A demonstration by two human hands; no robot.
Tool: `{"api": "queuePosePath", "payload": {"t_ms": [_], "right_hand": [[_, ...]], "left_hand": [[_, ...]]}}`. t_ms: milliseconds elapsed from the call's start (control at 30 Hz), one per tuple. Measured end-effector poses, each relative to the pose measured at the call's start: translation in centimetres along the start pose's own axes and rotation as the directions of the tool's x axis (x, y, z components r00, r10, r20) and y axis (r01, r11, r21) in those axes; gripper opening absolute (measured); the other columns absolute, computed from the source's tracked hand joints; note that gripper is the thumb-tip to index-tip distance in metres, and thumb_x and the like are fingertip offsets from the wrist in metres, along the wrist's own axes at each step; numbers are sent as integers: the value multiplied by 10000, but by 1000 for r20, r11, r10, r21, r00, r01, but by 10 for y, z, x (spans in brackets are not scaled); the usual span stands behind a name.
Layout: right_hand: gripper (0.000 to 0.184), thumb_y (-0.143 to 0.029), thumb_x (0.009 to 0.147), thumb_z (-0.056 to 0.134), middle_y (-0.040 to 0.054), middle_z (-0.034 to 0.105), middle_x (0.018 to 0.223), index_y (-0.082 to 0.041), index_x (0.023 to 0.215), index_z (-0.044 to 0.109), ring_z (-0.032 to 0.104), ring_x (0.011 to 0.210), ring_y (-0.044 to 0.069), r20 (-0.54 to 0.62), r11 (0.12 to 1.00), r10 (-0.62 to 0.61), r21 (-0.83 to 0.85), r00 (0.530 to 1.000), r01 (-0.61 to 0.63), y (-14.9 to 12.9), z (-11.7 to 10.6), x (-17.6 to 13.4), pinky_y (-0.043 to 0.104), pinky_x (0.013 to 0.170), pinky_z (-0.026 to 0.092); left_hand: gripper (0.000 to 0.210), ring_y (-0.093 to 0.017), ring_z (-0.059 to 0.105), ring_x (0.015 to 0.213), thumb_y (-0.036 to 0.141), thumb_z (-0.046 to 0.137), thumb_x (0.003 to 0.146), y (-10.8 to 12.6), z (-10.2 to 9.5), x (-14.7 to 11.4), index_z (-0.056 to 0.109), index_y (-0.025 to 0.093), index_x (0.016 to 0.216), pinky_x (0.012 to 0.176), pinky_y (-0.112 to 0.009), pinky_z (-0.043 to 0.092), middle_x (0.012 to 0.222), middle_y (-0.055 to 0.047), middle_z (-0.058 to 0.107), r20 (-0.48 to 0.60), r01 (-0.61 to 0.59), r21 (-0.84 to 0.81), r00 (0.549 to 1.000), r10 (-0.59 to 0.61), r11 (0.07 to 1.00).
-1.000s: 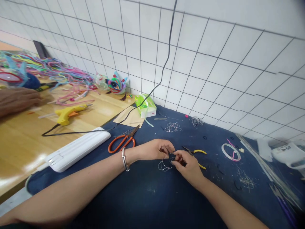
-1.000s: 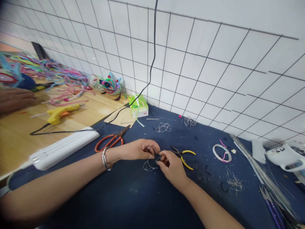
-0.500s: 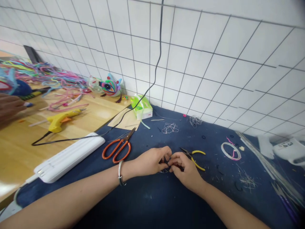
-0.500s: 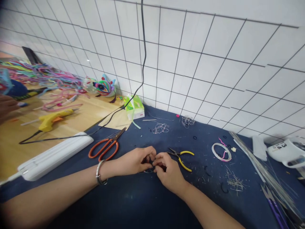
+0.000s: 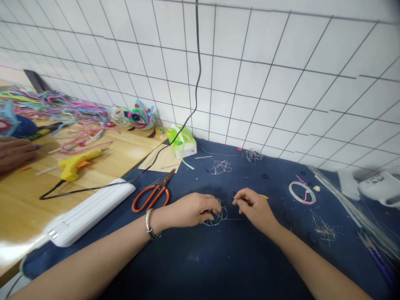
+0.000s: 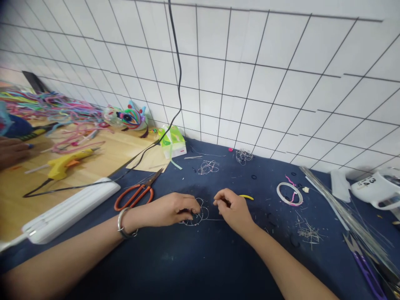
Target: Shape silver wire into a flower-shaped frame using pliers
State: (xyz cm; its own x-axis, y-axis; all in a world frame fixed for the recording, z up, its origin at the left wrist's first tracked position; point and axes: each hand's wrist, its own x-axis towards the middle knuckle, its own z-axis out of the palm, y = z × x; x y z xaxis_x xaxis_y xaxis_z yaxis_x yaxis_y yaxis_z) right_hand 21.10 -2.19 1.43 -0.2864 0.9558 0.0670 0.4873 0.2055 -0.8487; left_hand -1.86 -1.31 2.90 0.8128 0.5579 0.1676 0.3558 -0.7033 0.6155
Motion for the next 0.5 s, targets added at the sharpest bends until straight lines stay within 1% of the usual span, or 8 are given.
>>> {"api": "queuePosePath", "payload": {"t_ms": [67,167,233,267,367,433,500], "right_hand": [[150,-134,763,450,-13,632,743,-211,837,556,557,542,99,37,999,25,22,999,-25,9,5,3,229,542,438],[183,-146,761,460,-9,630,775,-220,898,556,571,581,106,23,998,19,59,1000,-21,18,14,4,241,576,455],[194,-152,766,459,-11,624,783,-227,919,554,574,596,106,10,997,3,79,1000,-4,19,19,3,243,591,460],[190,-155,770,457,-14,620,774,-228,915,555,573,592,104,9,997,-6,83,1000,6,18,20,2,243,593,461],[164,-163,777,457,-16,607,758,-224,887,562,572,587,101,8,997,-36,74,999,36,17,22,0,240,601,463],[160,-163,778,461,-12,608,776,-222,885,564,576,599,101,3,997,-52,61,999,52,16,22,0,239,611,463],[157,-163,779,464,-9,611,791,-220,883,567,576,609,102,-13,997,-62,37,998,63,15,22,0,238,616,458]], "left_hand": [[186,-130,573,785,98,515,790,0,-2,0,583,174,946,703,-225,435,891,-39,618,-7,-13,-40,1000,13,999],[263,-131,569,797,127,521,805,-1,-7,2,565,181,1059,714,-241,448,904,-50,617,-58,-2,-114,998,-4,993],[323,-133,562,814,145,511,824,-1,-9,3,535,190,1142,731,-256,454,915,-57,616,-86,-5,-168,996,-10,986],[324,-136,560,829,151,504,833,-2,-10,3,535,191,1153,746,-265,455,922,-62,616,-94,-15,-196,996,-4,981],[234,-141,559,847,174,517,834,-5,-9,4,605,174,1051,770,-282,453,902,-69,615,-113,-26,-275,994,-5,961],[163,-135,560,813,195,549,817,-9,-6,5,633,155,950,743,-274,458,867,-61,598,-146,15,-337,987,-68,941],[132,-122,556,763,215,580,796,-12,-2,4,620,139,896,698,-262,463,849,-50,575,-177,72,-439,970,-164,896]]}}
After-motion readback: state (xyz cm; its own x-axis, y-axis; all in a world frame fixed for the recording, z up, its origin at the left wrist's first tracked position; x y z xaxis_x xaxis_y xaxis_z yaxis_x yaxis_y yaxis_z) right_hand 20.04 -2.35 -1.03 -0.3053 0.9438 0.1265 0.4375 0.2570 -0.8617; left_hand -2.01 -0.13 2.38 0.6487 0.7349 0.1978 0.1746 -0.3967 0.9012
